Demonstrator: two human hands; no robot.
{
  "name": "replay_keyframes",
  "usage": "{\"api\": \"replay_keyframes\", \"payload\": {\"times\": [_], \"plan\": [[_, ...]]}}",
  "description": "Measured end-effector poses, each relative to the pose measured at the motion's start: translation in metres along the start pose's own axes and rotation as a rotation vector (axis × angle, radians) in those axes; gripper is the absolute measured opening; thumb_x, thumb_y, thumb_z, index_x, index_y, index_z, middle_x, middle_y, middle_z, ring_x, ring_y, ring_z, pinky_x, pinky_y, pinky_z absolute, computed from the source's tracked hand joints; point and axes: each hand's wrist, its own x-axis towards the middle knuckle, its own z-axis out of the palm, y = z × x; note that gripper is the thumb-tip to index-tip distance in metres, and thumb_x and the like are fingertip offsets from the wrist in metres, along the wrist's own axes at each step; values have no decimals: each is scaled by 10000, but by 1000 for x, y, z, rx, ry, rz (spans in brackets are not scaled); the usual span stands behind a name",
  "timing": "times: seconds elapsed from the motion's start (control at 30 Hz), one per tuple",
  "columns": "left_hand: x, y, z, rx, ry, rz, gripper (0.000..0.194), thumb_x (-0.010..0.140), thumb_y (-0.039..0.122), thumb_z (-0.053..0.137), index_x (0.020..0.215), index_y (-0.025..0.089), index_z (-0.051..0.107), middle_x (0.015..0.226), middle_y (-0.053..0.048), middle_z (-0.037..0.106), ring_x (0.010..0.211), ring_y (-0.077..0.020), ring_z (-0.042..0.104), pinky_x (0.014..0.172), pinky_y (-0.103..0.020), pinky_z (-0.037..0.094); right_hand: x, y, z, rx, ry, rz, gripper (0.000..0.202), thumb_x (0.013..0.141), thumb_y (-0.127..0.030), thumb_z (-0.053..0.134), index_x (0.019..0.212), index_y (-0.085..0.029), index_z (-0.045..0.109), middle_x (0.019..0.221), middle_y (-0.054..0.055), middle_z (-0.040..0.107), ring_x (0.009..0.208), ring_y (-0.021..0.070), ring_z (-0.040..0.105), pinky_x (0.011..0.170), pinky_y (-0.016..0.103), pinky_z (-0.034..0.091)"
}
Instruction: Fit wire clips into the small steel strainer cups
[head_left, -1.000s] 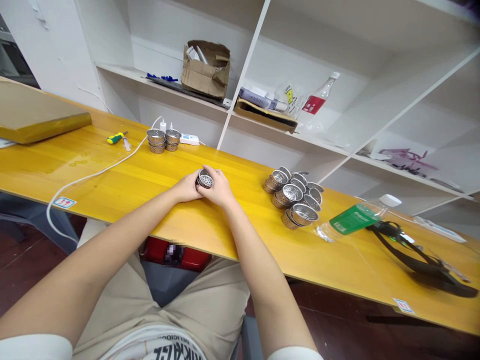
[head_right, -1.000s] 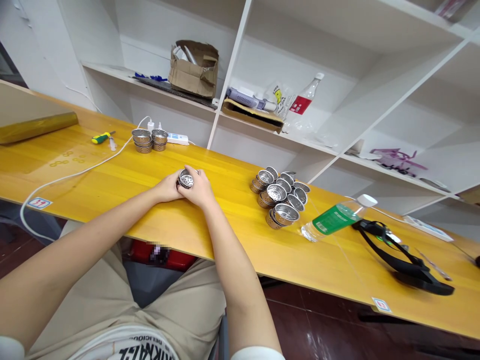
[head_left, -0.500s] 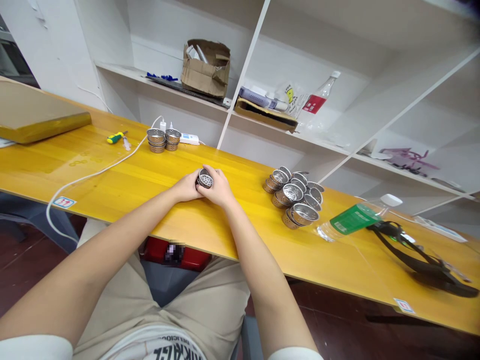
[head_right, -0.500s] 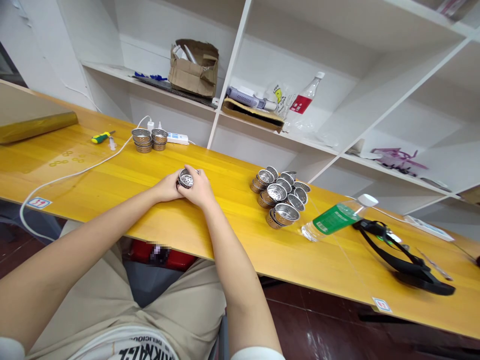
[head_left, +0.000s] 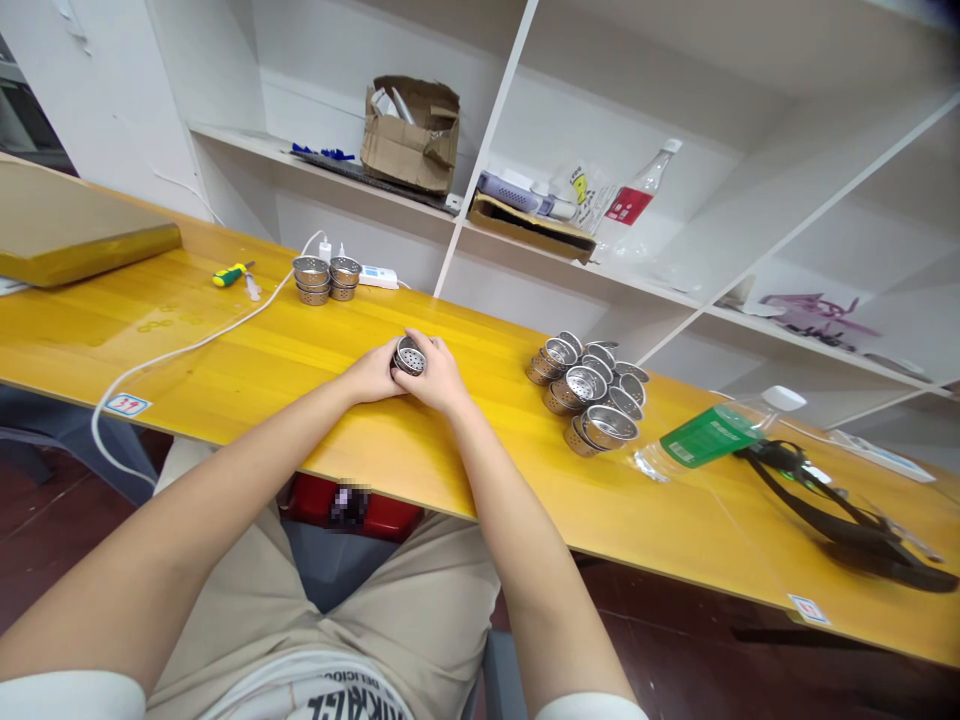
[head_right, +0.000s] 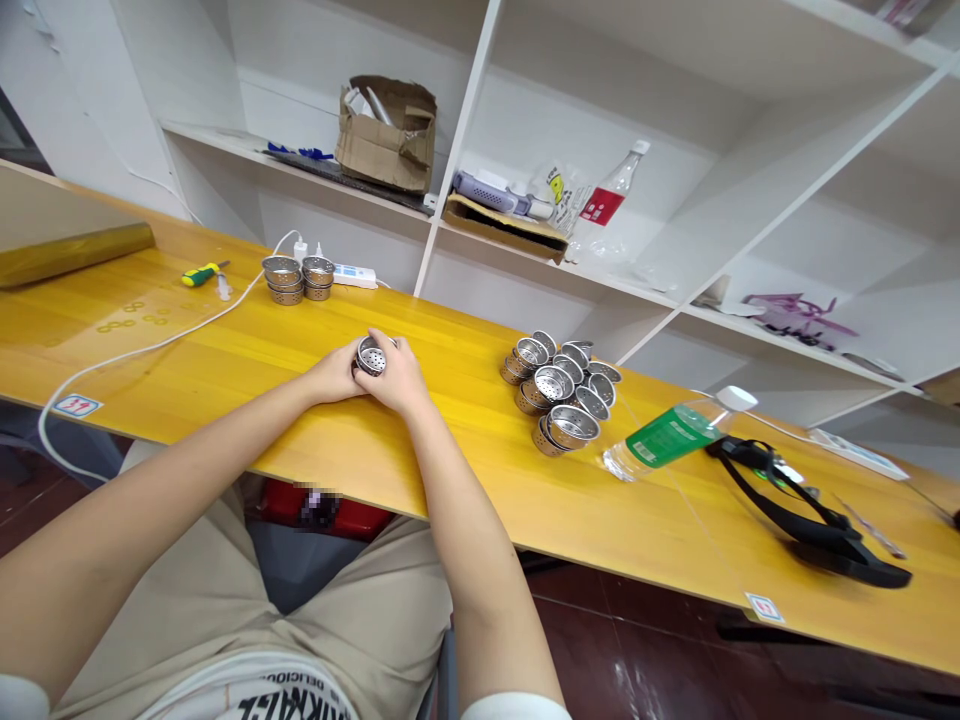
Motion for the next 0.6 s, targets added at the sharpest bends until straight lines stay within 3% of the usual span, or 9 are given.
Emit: {"api": "replay_keyframes", "payload": {"times": [0.6], "plan": [[-2,9,-3,31,7,-25,672,659,376,783,1275,212,568,1192,-69,726,1067,-290,706,924,-385,575,6,-3,-5,-47,-36,0,708,727,-308,757,1418,-235,622,1248,110,670,1176,298,621,1109,469,485]]}}
